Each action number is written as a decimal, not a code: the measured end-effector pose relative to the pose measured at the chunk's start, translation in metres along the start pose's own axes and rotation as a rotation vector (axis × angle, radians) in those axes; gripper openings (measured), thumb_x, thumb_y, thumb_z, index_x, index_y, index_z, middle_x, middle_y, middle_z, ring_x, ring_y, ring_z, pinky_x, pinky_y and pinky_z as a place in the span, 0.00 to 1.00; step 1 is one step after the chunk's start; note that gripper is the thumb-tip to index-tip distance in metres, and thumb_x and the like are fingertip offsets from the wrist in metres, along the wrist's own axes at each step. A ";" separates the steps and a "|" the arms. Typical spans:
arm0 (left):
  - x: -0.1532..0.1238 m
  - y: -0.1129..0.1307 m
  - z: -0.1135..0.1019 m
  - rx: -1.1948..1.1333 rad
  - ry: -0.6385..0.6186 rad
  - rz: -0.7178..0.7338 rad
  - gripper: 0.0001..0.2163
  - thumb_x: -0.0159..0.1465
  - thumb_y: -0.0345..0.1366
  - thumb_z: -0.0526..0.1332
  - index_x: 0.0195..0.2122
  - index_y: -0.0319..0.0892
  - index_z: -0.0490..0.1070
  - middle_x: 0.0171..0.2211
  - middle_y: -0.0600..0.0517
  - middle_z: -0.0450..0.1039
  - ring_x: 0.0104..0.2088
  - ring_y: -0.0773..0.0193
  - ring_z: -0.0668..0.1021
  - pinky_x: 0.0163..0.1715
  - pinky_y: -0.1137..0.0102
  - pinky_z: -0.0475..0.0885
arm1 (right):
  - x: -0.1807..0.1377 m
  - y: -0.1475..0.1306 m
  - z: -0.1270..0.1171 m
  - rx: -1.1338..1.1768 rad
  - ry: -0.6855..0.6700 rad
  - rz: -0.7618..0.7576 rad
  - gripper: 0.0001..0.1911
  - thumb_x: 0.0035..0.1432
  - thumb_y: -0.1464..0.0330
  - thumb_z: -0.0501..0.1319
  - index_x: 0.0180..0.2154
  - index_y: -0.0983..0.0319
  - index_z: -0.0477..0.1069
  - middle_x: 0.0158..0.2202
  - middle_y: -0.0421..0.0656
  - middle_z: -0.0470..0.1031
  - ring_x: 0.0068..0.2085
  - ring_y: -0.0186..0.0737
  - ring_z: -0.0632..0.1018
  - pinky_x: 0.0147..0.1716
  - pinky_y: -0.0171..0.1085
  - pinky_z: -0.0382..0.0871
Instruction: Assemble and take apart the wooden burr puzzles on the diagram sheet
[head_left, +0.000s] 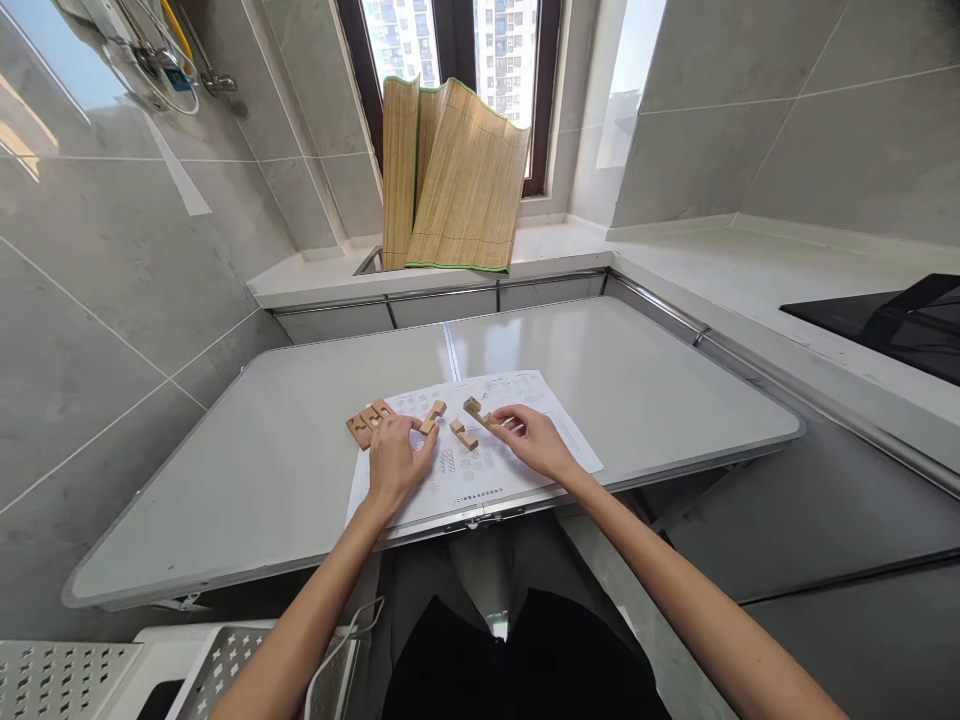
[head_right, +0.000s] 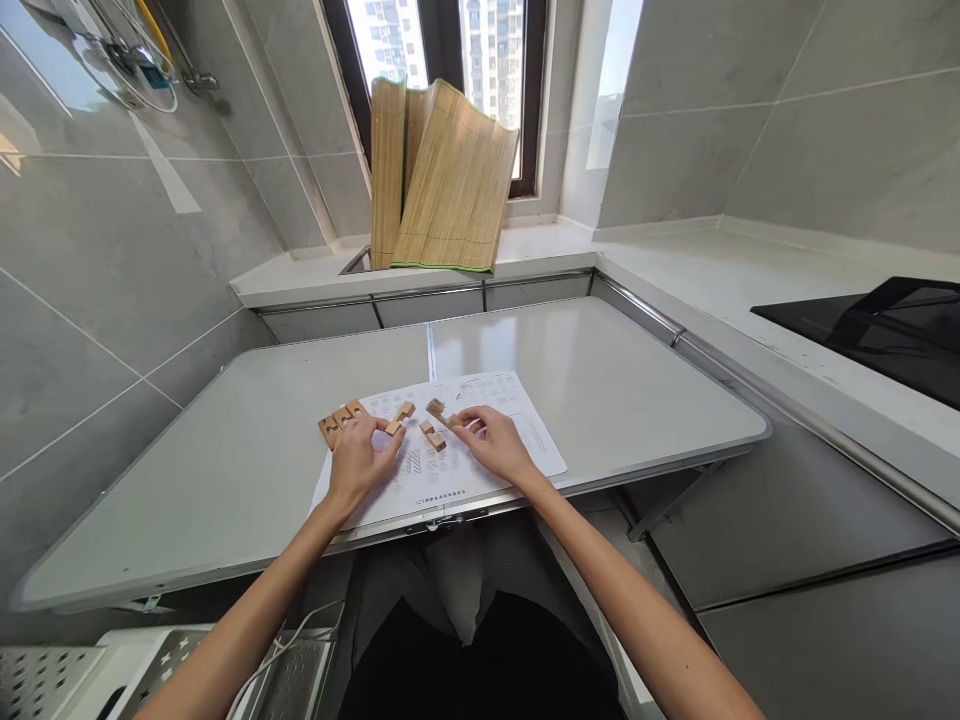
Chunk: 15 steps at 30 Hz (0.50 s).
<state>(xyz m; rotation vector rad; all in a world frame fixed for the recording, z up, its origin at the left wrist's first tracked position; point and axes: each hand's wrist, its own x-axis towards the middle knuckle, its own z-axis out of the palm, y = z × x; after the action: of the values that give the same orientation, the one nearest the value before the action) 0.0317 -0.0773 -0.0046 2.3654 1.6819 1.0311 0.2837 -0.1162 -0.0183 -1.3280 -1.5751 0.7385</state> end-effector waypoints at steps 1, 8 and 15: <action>-0.002 -0.001 -0.001 0.034 -0.005 0.012 0.10 0.67 0.45 0.63 0.33 0.46 0.73 0.38 0.44 0.79 0.49 0.40 0.77 0.54 0.46 0.69 | 0.005 0.005 0.001 -0.036 0.023 0.031 0.10 0.63 0.61 0.65 0.41 0.59 0.78 0.43 0.46 0.83 0.38 0.44 0.80 0.39 0.42 0.72; -0.013 0.014 0.005 0.125 -0.079 0.142 0.08 0.64 0.42 0.65 0.30 0.47 0.70 0.46 0.41 0.76 0.54 0.36 0.73 0.57 0.41 0.66 | 0.023 0.020 0.024 -0.208 0.066 0.115 0.08 0.56 0.65 0.71 0.30 0.58 0.74 0.33 0.46 0.80 0.34 0.46 0.77 0.33 0.40 0.64; -0.005 0.007 0.009 0.021 -0.199 0.207 0.23 0.59 0.52 0.71 0.48 0.45 0.69 0.49 0.43 0.73 0.51 0.44 0.76 0.51 0.51 0.73 | 0.013 0.018 0.023 -0.099 -0.046 -0.031 0.06 0.63 0.65 0.64 0.36 0.58 0.79 0.37 0.44 0.82 0.37 0.43 0.79 0.39 0.41 0.69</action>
<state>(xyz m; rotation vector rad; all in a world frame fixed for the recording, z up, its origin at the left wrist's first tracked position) 0.0412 -0.0816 -0.0117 2.5995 1.4127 0.7730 0.2700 -0.0974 -0.0397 -1.3635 -1.6834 0.6843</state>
